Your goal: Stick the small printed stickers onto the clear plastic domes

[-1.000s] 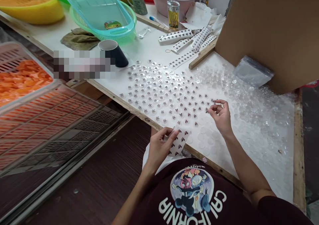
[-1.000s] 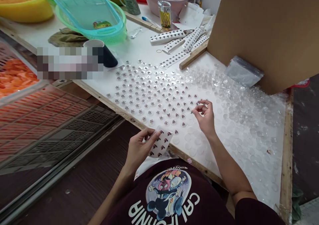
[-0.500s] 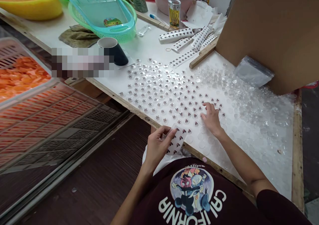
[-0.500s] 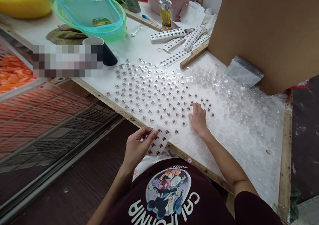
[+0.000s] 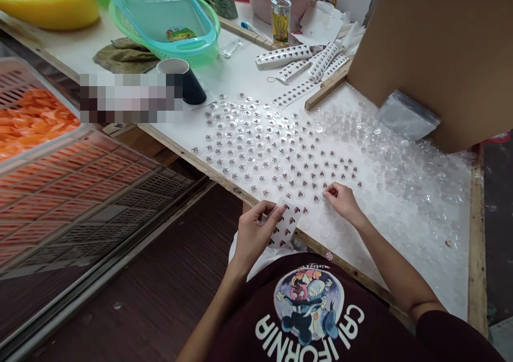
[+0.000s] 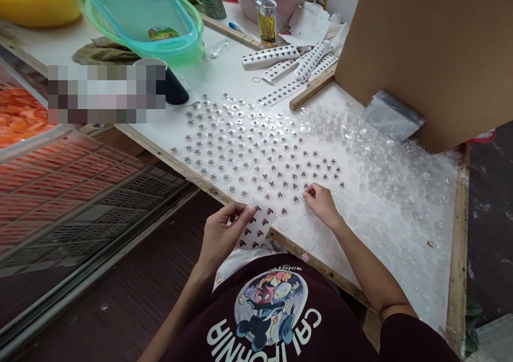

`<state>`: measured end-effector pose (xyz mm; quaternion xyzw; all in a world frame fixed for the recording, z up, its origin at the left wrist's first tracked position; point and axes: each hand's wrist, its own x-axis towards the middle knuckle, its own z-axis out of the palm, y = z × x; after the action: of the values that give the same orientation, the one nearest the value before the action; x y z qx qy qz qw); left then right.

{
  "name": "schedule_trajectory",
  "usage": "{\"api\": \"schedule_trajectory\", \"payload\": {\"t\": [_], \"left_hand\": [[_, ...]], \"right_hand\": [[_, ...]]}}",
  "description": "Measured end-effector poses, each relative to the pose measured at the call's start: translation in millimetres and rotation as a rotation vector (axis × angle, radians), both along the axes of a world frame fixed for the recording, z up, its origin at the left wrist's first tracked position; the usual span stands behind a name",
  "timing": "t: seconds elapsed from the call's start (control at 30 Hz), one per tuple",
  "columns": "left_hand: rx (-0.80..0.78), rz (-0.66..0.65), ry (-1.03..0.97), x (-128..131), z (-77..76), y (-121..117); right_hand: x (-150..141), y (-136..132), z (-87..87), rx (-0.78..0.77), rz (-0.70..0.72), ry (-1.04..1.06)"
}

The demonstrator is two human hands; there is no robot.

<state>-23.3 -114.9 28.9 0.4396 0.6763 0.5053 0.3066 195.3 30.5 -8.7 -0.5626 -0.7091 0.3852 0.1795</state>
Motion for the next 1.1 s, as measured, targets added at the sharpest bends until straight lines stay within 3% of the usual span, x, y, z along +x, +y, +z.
{"api": "schedule_trajectory", "payload": {"t": [0.17, 0.3, 0.43, 0.6, 0.8, 1.1], "left_hand": [[-0.009, 0.01, -0.001, 0.2, 2.4, -0.9], [0.006, 0.001, -0.01, 2.7, 4.1, -0.1], [0.017, 0.005, -0.029, 6.6, 3.8, 0.2], [0.006, 0.004, -0.044, 9.1, 2.6, 0.2], [0.022, -0.029, -0.029, 8.5, 1.9, -0.1], [0.018, -0.033, -0.015, 11.4, 2.1, 1.8]], "right_hand": [[-9.3, -5.8, 0.7, 0.174, 0.098, -0.264], [-10.6, -9.8, 6.8, 0.323, 0.09, -0.398], [-16.5, -26.4, 26.6, 0.346, 0.094, -0.149], [-34.0, -60.1, 47.9, 0.091, 0.254, 0.274], [-39.8, -70.7, 49.2, 0.016, 0.254, 0.338], [-35.1, -75.5, 59.2, 0.26, 0.123, 0.365]]}}
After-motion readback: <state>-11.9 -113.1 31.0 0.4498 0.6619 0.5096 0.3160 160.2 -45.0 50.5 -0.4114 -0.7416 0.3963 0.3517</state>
